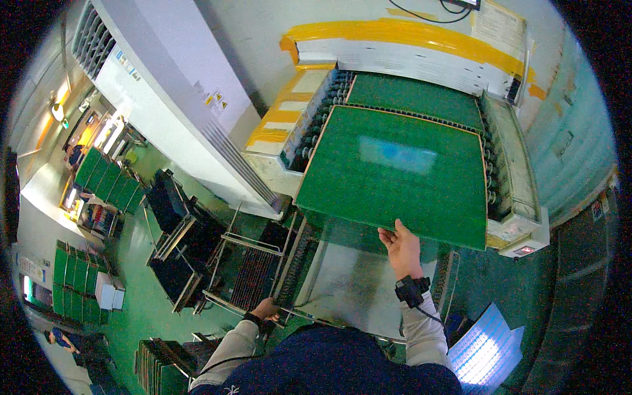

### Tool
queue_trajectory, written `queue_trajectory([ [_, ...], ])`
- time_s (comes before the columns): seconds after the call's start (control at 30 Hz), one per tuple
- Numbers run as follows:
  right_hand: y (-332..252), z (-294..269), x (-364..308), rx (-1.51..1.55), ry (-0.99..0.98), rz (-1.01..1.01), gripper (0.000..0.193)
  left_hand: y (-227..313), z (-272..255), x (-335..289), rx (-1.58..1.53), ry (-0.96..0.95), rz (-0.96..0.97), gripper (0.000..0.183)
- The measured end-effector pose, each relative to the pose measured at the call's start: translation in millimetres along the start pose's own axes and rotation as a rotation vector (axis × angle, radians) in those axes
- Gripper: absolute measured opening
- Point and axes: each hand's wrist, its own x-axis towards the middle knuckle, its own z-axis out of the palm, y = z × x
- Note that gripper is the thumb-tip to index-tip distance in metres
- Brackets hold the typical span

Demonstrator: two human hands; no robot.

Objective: Manually sorting green circuit boards into different slots or racks for processing.

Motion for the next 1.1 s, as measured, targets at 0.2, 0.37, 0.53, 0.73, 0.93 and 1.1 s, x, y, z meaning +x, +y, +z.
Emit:
queue_trajectory([
  [0.2,2,8,4,0.002,-0.013,-0.018,0.019,-18,0,9,0.346,0.079,0.150,0.013],
  [0.37,3,-6,12,-0.063,-0.038,-0.016,0.022,-21,5,8,0.211,-0.034,0.116,0.011],
  [0.53,-5,2,4,-0.072,-0.074,-0.007,0.033,-17,3,23,0.315,0.050,0.092,0.011],
  [0.73,-2,-9,25,-0.159,-0.038,-0.023,0.041,17,-4,-15,0.409,-0.004,0.057,0.016],
  [0.93,-7,7,21,-0.195,-0.036,0.008,0.042,21,-3,-19,0.519,0.037,0.118,0.014],
  [1.1,-6,4,31,-0.238,-0.054,-0.027,0.039,24,-6,-24,0.447,-0.005,0.104,0.015],
])
